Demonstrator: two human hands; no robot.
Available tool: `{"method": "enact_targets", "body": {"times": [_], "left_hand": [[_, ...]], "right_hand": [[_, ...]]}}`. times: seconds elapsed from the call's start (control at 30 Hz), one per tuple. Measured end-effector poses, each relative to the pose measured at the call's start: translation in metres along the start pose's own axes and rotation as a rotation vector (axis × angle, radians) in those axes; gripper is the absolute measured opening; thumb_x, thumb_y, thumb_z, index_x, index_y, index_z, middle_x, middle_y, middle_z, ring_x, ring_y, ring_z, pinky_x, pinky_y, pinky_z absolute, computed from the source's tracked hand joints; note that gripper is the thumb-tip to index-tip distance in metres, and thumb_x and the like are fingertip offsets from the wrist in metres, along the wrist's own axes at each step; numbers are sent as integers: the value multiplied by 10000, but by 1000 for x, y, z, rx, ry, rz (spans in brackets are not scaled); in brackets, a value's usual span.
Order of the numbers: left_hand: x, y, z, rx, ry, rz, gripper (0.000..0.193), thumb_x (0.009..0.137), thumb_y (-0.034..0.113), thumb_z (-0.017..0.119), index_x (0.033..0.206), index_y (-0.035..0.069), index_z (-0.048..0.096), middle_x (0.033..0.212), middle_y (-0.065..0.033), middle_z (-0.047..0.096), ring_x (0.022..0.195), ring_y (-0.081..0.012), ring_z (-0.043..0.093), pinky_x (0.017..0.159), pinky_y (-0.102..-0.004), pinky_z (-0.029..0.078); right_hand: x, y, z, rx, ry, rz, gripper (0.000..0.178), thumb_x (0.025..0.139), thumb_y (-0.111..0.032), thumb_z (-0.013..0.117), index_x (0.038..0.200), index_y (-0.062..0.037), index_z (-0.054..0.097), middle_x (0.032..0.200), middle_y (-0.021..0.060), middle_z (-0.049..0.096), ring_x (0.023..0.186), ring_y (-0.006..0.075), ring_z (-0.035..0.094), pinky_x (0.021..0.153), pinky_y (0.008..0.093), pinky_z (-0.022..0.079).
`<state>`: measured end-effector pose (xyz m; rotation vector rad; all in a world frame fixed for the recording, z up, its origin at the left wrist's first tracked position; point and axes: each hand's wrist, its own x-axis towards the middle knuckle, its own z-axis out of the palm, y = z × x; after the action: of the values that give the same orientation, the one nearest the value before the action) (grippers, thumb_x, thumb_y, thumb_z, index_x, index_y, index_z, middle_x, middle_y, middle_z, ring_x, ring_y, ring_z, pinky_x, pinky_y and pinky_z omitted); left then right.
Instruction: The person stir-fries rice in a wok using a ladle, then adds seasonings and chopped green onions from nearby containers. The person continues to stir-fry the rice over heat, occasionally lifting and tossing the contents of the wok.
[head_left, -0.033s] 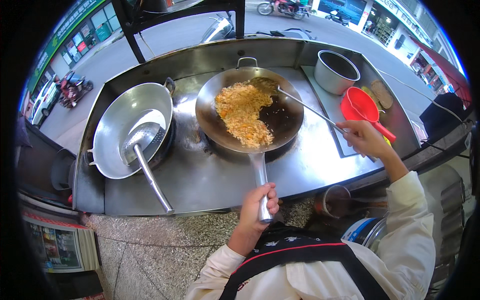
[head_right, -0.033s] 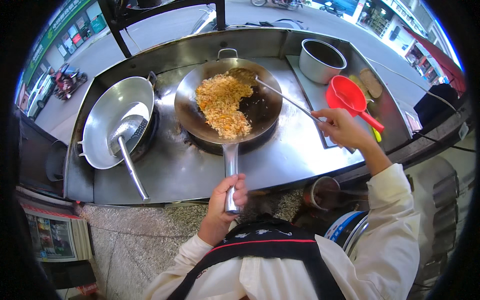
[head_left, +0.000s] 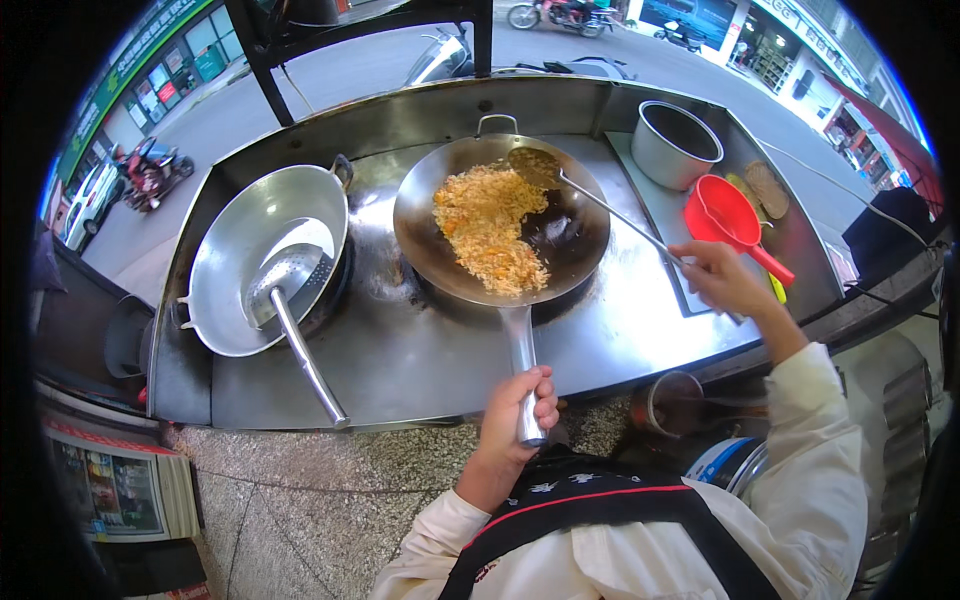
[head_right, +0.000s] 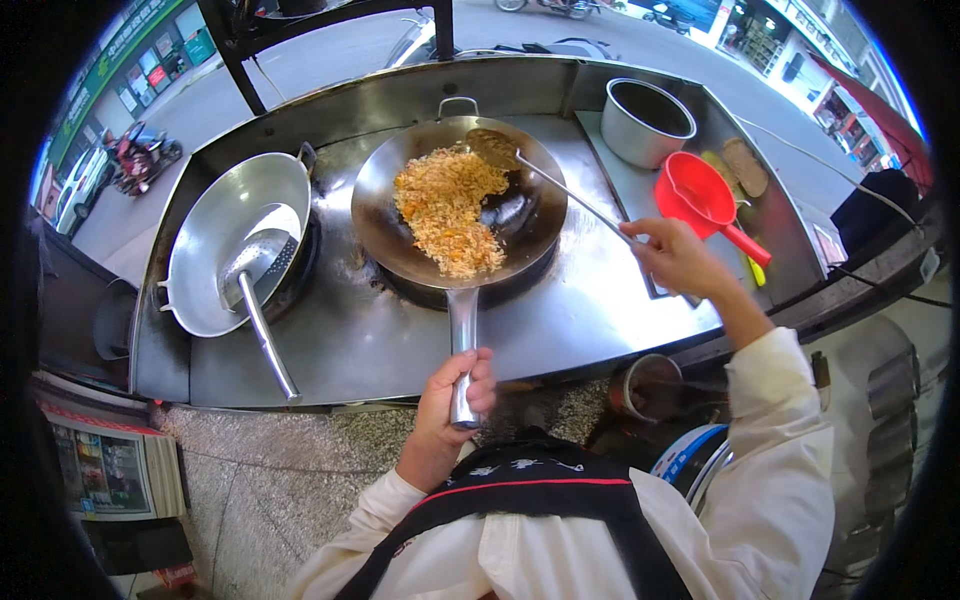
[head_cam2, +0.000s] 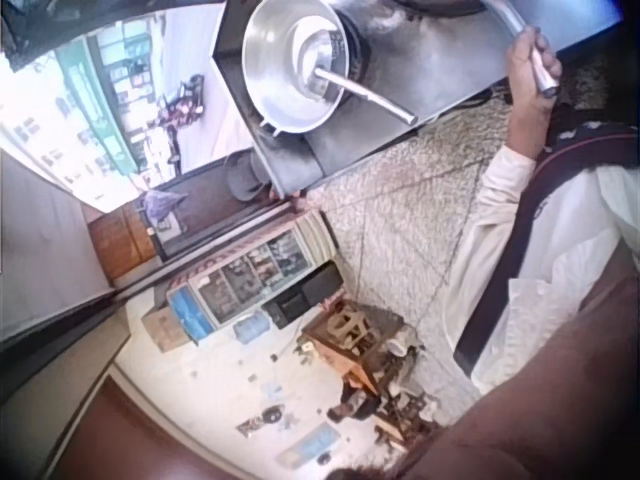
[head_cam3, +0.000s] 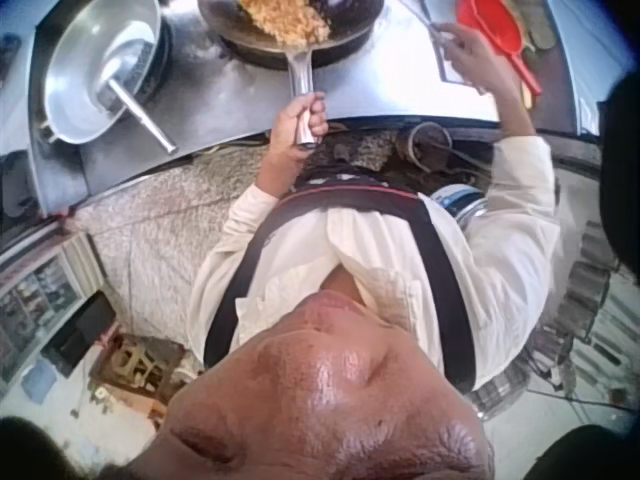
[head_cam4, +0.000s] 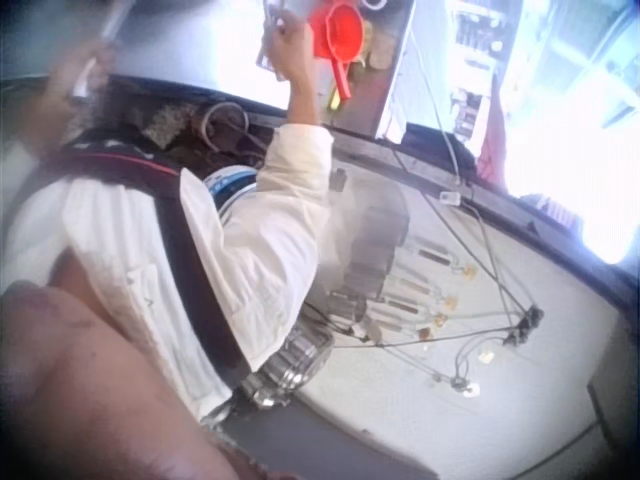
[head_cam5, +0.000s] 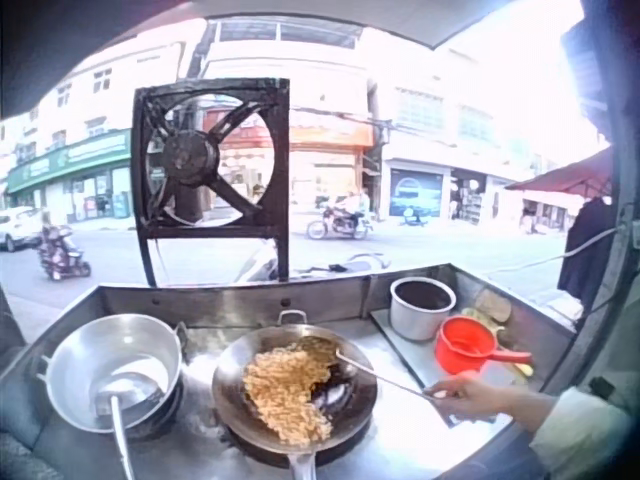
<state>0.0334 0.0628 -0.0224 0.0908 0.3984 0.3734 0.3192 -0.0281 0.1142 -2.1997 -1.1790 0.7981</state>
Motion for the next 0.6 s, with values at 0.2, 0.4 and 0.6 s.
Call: {"method": "enact_targets", "body": {"times": [0.2, 0.4, 0.6], "left_hand": [[-1, 2, 1, 23, 4, -6, 208, 877, 131, 551, 1005, -17, 479, 716, -45, 508, 523, -107, 465, 427, -250, 403], [-2, 2, 1, 0, 31, -35, 197, 884, 133, 530, 1008, -20, 519, 723, -40, 523, 513, -117, 467, 408, -254, 390], [-1, 2, 0, -13, 25, -33, 205, 878, 129, 537, 1012, -25, 515, 725, -40, 518, 524, -115, 467, 414, -250, 396]], "right_hand": [[12, 32, 36, 392, -219, 13, 329, 900, -150, 544, 1208, -34, 529, 650, 16, 548, 457, 50, 472, 368, 204, 384], [-76, -18, -45, -363, -183, -359, 363, 791, -13, 553, 1152, -10, 591, 617, 143, 559, 509, 228, 542, 535, 315, 434], [-47, 1, 17, -619, -121, -315, 400, 827, -39, 550, 1226, -52, 535, 873, 175, 625, 804, 333, 575, 771, 409, 442]]}}
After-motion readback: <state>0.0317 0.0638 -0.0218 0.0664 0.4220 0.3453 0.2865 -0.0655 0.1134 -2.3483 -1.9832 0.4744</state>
